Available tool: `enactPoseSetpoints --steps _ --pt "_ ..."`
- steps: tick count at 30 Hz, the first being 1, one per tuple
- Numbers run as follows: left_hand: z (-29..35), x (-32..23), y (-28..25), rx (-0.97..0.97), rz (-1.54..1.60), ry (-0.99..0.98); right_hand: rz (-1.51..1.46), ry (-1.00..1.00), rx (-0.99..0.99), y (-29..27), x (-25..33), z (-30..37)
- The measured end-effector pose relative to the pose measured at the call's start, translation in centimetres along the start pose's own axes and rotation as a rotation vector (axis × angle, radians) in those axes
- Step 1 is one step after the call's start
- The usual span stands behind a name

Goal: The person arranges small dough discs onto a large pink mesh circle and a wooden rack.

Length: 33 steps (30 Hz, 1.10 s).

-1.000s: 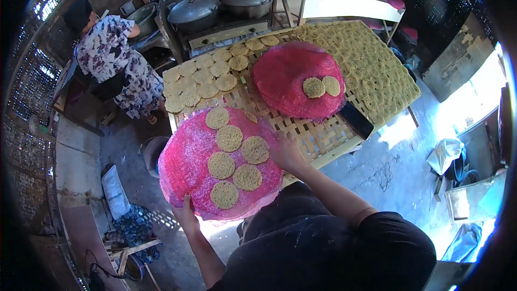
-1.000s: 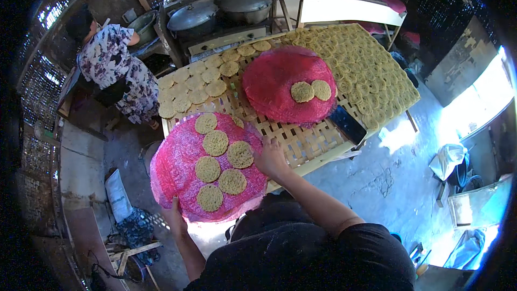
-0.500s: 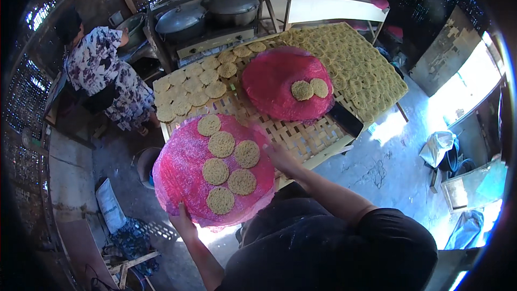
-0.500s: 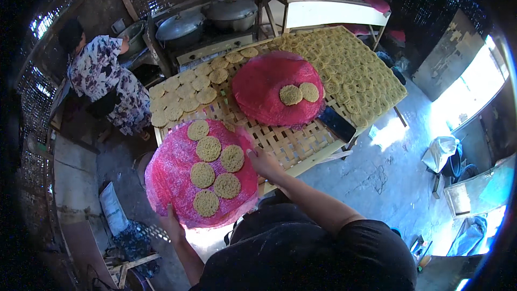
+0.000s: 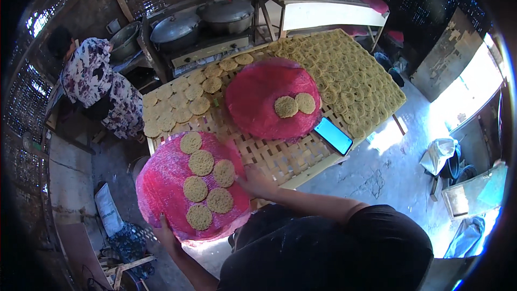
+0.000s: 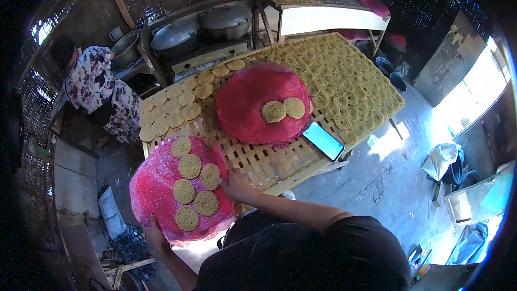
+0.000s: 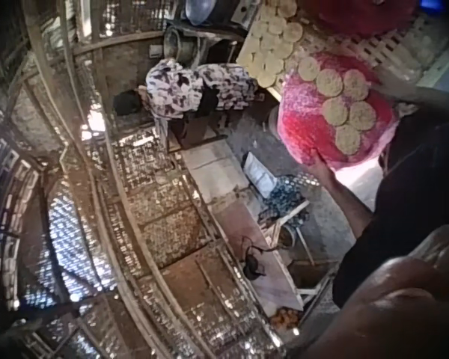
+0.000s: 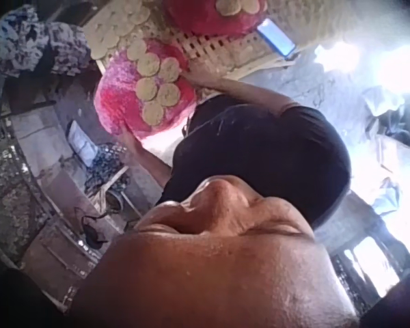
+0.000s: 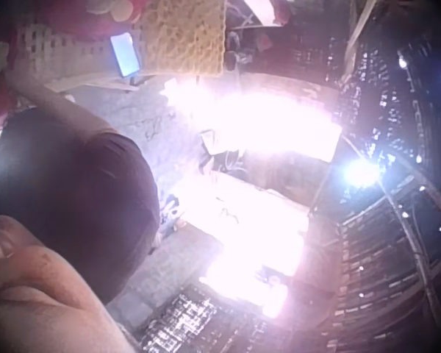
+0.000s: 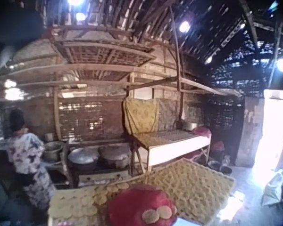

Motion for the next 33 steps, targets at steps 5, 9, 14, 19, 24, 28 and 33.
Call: enactPoseSetpoints --steps 5,9,14,19,24,28,33 --pt "0.3 -0.5 -1.0 -0.11 -0.183 0.005 -0.276 0.185 0.205 -3.1 3.1 0.6" --pt "0.9 -2.6 -0.2 -0.02 0.106 0.021 -0.784 0.214 0.241 -1.0 -0.2 -0.8" --pt "2.2 -5.1 -0.5 -0.083 -0.016 0.13 -0.157 0.198 0.416 -0.8 -0.1 -1.2" --pt "4.7 -12.4 1.2 -0.144 -0.105 0.173 -0.194 0.0 0.301 -1.2 -1.9 -1.0" --pt "9.8 -24.9 6.7 -0.244 -0.088 0.188 -1.011 0.468 0.588 -6.0 0.4 -0.6" --pt "9.9 -31.1 11.8 -0.129 0.039 0.413 -1.708 0.783 0.783 -7.6 -1.2 -1.3" --pt "12.9 -38.2 16.3 -0.08 0.285 0.479 -1.853 0.675 0.786 -15.4 3.9 -2.5"
Point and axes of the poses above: each hand's wrist, its own z-axis away from the middle knuckle, its own y-axis out of the palm, x = y × z, the point moved 1 cm from there along -z, towards the middle knuckle, and after that the axes turned 15 degrees about -z, right-handed, at the moved point
